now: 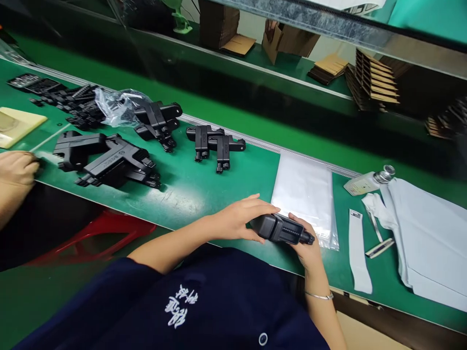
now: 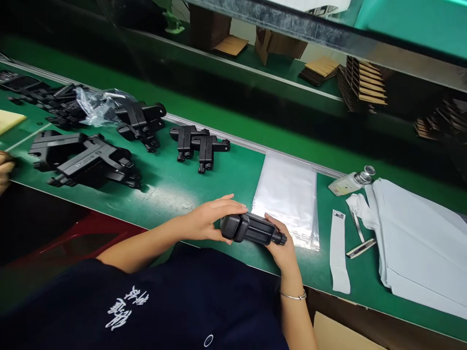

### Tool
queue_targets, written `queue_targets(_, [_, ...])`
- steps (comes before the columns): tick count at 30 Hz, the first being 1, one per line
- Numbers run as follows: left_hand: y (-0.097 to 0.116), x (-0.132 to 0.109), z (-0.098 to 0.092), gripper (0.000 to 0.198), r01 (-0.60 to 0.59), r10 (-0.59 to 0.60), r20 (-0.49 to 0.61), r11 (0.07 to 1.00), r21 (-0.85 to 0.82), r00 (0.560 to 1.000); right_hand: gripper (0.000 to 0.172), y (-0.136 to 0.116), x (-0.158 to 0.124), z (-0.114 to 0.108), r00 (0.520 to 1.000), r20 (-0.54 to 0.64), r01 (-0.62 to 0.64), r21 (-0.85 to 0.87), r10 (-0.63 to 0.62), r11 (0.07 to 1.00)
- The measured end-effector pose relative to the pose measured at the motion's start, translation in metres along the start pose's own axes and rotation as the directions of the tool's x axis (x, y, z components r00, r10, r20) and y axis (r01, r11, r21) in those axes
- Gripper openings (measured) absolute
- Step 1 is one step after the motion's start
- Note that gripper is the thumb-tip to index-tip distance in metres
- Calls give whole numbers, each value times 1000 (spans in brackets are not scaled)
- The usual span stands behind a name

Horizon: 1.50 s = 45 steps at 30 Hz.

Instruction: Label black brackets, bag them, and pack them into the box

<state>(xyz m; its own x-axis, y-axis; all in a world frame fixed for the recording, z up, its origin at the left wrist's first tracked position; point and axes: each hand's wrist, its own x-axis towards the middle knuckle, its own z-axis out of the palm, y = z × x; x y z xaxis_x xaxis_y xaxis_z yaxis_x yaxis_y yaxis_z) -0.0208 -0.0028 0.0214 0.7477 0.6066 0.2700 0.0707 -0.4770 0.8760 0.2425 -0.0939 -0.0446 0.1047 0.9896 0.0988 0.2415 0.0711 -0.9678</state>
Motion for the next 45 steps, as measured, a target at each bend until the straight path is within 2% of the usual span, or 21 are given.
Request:
queue_targets(4, [-1,-2,0,63,-62,62,-8,998,13,998,51,-1,-3,0,1000,7,-1,20,1,1000])
queue_targets(8, [-5,-8,-2,65,-110,109,21,992,66,994,48,-8,-7,-4,1000,4,15,-59,-15,998])
queue_targets(14, [-8,-18,-6,75,-276,272,52,947,163,961,44,-9,-9,-9,990,41,138,-91,-135,986])
queue_targets(16, [-9,-20,-7,76,-296,294,41,940,171,955,45,-9,-8,-9,988,52,149,-91,-145,985])
queue_targets(19, [-12,-19,-7,72,-210,212,-12,970,119,977,45,-13,-8,-5,992,65,117,-128,-109,985])
queue_targets(21, [-15,-16,-7,70,-52,52,-123,999,-3,991,49,-20,-9,0,993,85,90,-147,-78,985])
queue_targets(22, [-17,-14,-6,68,31,-52,-203,994,-105,978,54,-25,-9,2,993,98,82,-144,-68,986])
queue_targets(24, [-20,-10,-3,65,142,-266,-336,926,-351,904,64,-37,-8,6,990,104,108,-120,-96,987])
queue_targets(26, [-23,-8,1,64,165,-410,-380,828,-535,829,56,-49,-6,8,979,82,198,-156,-187,968])
queue_targets(27, [-24,-7,3,65,168,-448,-375,794,-584,812,47,-54,-5,8,967,72,254,-202,-244,946])
queue_targets(29, [-24,-7,6,64,176,-476,-371,772,-611,798,28,-60,-2,8,942,62,332,-306,-329,892])
queue_targets(31, [-22,-7,7,64,174,-457,-393,799,-576,798,19,-60,1,8,952,30,295,-353,-304,888])
queue_targets(34, [-19,-7,8,67,170,-387,-421,868,-467,821,26,-54,3,9,995,-52,67,-294,-86,953])
queue_targets(36, [-19,-6,8,66,174,-361,-424,891,-419,831,30,-49,3,9,999,-46,-36,-200,27,979])
queue_targets(39, [-20,-3,8,63,190,-378,-433,889,-417,818,32,-47,1,6,1000,-14,-29,-123,27,992])
queue_targets(40, [-20,-3,9,64,197,-385,-431,886,-419,816,35,-47,0,5,1000,-11,-23,-135,22,991])
queue_targets(43, [-21,-2,9,67,217,-391,-407,886,-411,825,27,-46,-1,1,999,16,-44,-177,48,983])
queue_targets(45, [-21,-2,10,68,224,-392,-402,888,-402,828,38,-45,-1,0,998,38,-48,-145,54,988])
